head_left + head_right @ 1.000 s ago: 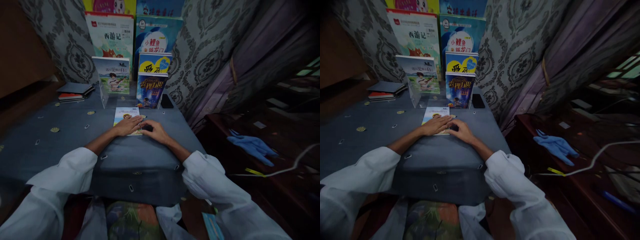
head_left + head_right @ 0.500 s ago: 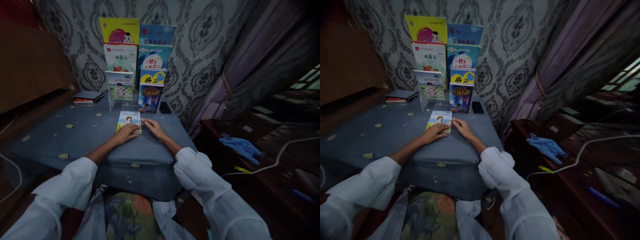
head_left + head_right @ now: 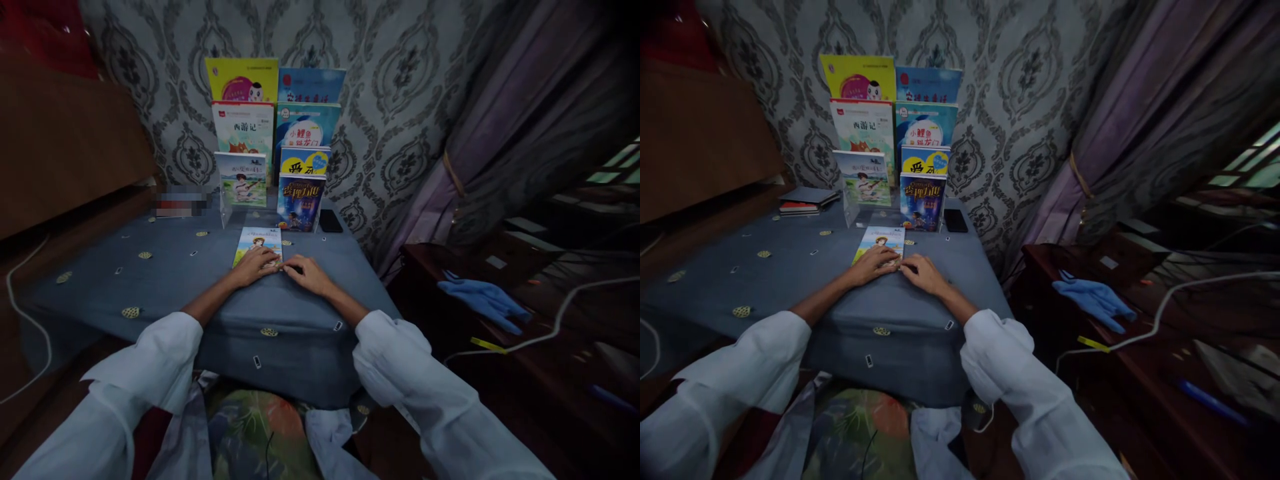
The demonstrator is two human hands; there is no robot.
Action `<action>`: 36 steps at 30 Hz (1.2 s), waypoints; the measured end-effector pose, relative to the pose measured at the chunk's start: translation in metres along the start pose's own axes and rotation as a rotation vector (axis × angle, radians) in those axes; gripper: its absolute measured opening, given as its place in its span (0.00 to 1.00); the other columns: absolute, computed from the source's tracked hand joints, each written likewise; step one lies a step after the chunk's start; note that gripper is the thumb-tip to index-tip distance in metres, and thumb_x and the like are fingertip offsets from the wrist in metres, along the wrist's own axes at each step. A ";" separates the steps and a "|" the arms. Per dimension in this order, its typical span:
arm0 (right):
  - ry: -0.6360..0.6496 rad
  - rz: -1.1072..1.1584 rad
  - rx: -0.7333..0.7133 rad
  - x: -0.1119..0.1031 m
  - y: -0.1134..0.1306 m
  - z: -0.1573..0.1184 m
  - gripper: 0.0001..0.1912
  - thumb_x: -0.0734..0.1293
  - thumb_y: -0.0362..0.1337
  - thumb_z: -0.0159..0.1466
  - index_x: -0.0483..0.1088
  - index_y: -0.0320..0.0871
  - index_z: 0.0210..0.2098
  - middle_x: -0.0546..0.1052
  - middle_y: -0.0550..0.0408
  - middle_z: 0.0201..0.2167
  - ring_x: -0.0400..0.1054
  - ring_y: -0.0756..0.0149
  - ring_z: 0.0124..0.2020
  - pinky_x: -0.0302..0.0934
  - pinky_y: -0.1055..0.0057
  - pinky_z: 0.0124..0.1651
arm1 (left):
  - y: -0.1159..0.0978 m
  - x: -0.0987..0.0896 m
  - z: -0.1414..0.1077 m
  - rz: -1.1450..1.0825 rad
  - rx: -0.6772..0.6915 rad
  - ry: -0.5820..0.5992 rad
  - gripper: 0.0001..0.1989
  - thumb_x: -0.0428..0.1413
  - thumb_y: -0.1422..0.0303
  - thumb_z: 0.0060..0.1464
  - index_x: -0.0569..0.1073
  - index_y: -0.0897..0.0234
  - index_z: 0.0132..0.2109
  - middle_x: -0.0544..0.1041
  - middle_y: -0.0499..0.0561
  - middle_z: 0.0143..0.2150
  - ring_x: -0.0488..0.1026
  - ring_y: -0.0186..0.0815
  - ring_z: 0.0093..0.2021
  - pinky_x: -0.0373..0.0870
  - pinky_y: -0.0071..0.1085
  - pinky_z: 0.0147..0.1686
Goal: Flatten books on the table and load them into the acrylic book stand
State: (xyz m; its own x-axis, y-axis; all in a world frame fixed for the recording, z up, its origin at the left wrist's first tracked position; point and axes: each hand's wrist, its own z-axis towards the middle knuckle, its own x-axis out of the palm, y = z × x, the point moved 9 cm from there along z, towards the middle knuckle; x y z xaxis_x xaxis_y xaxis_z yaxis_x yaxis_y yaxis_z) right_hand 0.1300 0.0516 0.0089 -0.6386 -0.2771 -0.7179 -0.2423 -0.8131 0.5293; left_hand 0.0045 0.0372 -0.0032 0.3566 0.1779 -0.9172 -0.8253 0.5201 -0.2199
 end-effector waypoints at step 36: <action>0.060 -0.318 -0.118 0.009 0.030 -0.009 0.12 0.63 0.33 0.69 0.79 0.42 0.44 0.83 0.47 0.40 0.75 0.58 0.41 0.67 0.62 0.48 | 0.034 0.007 -0.012 0.129 -0.360 0.148 0.32 0.39 0.45 0.68 0.58 0.52 0.71 0.54 0.56 0.75 0.49 0.49 0.75 0.48 0.58 0.68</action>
State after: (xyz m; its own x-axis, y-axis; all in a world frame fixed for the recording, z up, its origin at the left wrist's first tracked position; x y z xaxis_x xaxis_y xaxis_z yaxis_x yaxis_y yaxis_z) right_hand 0.1238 0.0202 0.0140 -0.4997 -0.0266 -0.8658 -0.3344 -0.9161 0.2212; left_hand -0.0265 0.0463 -0.0212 0.1952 0.0868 -0.9769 -0.9690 0.1710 -0.1784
